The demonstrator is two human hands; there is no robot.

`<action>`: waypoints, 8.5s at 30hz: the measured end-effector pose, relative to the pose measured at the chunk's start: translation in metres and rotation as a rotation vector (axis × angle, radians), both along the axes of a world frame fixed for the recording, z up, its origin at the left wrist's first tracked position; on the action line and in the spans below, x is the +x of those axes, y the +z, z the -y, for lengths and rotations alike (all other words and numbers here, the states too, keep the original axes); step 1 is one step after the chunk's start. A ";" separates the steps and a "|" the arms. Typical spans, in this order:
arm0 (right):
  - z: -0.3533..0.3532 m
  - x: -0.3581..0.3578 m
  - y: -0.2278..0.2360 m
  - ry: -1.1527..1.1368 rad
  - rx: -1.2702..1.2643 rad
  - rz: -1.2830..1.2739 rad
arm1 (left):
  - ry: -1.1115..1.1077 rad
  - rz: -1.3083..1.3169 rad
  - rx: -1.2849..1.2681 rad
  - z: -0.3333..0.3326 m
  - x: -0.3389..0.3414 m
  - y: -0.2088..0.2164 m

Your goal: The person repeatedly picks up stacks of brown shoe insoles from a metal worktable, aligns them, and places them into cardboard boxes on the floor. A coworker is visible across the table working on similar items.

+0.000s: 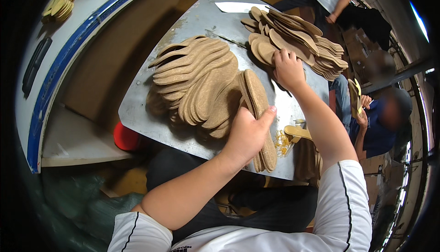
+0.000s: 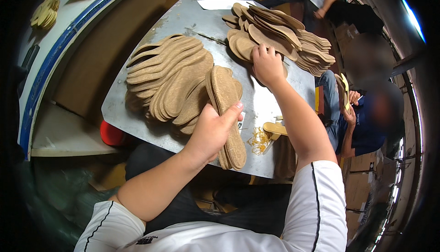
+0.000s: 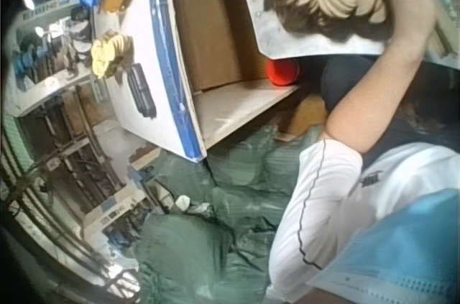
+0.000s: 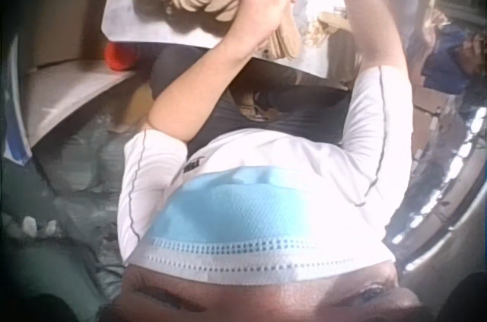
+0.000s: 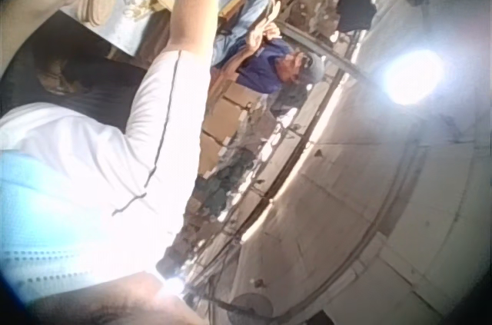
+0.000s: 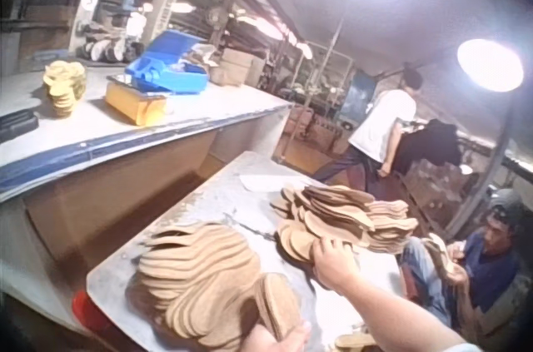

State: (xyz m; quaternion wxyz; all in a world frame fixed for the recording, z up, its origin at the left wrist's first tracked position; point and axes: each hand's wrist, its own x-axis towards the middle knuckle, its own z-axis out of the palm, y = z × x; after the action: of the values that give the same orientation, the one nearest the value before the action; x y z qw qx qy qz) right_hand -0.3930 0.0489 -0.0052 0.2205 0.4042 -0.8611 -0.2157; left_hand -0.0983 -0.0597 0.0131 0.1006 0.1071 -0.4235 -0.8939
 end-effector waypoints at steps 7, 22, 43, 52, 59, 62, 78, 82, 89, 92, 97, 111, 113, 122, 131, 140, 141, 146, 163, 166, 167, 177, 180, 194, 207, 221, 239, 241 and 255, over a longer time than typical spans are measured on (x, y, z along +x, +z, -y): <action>-0.007 -0.002 -0.023 0.058 -0.043 -0.156 | -0.039 0.059 -0.094 -0.003 0.004 -0.002; 0.017 -0.023 -0.024 -0.055 0.042 -0.203 | -0.054 0.066 -0.130 -0.006 0.001 -0.007; -0.005 -0.006 0.046 -0.092 -0.562 0.690 | -0.046 0.057 -0.039 0.000 -0.002 0.000; 0.009 0.035 0.036 -0.225 -0.426 0.641 | -0.088 0.087 -0.037 0.001 0.002 -0.003; 0.035 0.067 0.008 -0.274 -0.434 0.547 | -0.054 0.105 -0.092 0.007 0.001 -0.007; 0.036 0.075 0.005 -0.278 -0.464 0.503 | -0.034 0.101 -0.041 0.008 -0.001 -0.009; 0.029 0.069 0.005 -0.221 -0.417 0.520 | 0.041 0.104 0.019 0.014 0.001 -0.009; 0.024 0.067 0.007 -0.148 -0.431 0.512 | 0.035 0.126 0.026 0.016 0.001 -0.008; -0.001 0.084 0.024 -0.195 -0.704 0.528 | -0.023 0.141 -0.022 0.020 -0.001 -0.012; -0.016 0.089 0.024 -0.227 -0.781 0.525 | 0.007 0.149 0.002 0.018 -0.003 -0.017; -0.023 0.100 0.005 -0.423 -0.737 0.570 | 0.001 0.115 -0.005 0.014 -0.003 -0.018; -0.032 0.128 -0.001 -0.541 -0.830 0.608 | 0.002 0.130 -0.053 0.011 -0.007 -0.018; -0.035 0.139 0.002 -0.517 -0.859 0.560 | 0.005 0.138 -0.056 0.011 -0.006 -0.017; -0.060 0.220 0.037 -0.177 -1.040 0.340 | -0.051 0.105 -0.038 0.010 -0.001 -0.009; -0.076 0.294 0.066 -0.079 -1.098 0.377 | -0.103 -0.099 -0.024 -0.011 0.008 -0.007; -0.086 0.318 0.071 -0.021 -1.139 0.297 | -0.200 -0.277 -0.101 -0.016 0.025 -0.004; -0.086 0.320 0.071 -0.025 -1.142 0.298 | -0.206 -0.284 -0.109 -0.016 0.027 -0.003; -0.088 0.326 0.073 -0.041 -1.147 0.323 | -0.221 -0.286 -0.062 -0.019 0.032 0.002; -0.090 0.330 0.067 -0.111 -1.187 0.393 | -0.200 -0.255 -0.108 -0.032 0.038 -0.005; -0.103 0.327 0.078 -0.174 -1.439 0.748 | -0.220 -0.247 -0.117 -0.030 0.039 -0.004; -0.107 0.326 0.080 -0.052 -1.618 0.982 | -0.227 -0.262 -0.120 -0.030 0.039 -0.004; -0.095 0.331 0.029 -0.163 -1.561 0.970 | -0.473 -0.271 0.039 -0.048 0.051 -0.014; -0.103 0.334 0.025 -0.168 -1.871 1.348 | -0.442 -0.275 -0.014 -0.052 0.053 -0.017; -0.150 0.331 0.036 -0.069 -1.879 1.830 | -0.556 -0.217 0.116 -0.064 0.054 -0.015; -0.144 0.336 0.036 -0.096 -1.643 1.722 | -0.572 -0.149 0.250 -0.058 0.049 -0.019; -0.139 0.341 0.033 -0.092 -1.443 1.499 | -0.505 -0.093 0.150 -0.062 0.053 -0.018; -0.135 0.342 0.045 -0.174 -1.350 1.397 | -0.475 -0.076 0.112 -0.061 0.053 -0.014; -0.135 0.341 0.048 -0.125 -1.432 1.480 | -0.491 -0.100 0.118 -0.060 0.052 -0.014; -0.132 0.345 0.034 -0.061 -1.429 1.382 | -0.552 -0.185 0.300 -0.057 0.057 -0.006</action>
State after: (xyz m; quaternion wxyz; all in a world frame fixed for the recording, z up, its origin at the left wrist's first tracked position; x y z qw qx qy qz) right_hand -0.0484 0.1813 0.0291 -0.1434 0.1908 -0.7381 0.6311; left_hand -0.0412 -0.0025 0.0068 -0.1245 -0.0801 -0.2893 -0.9457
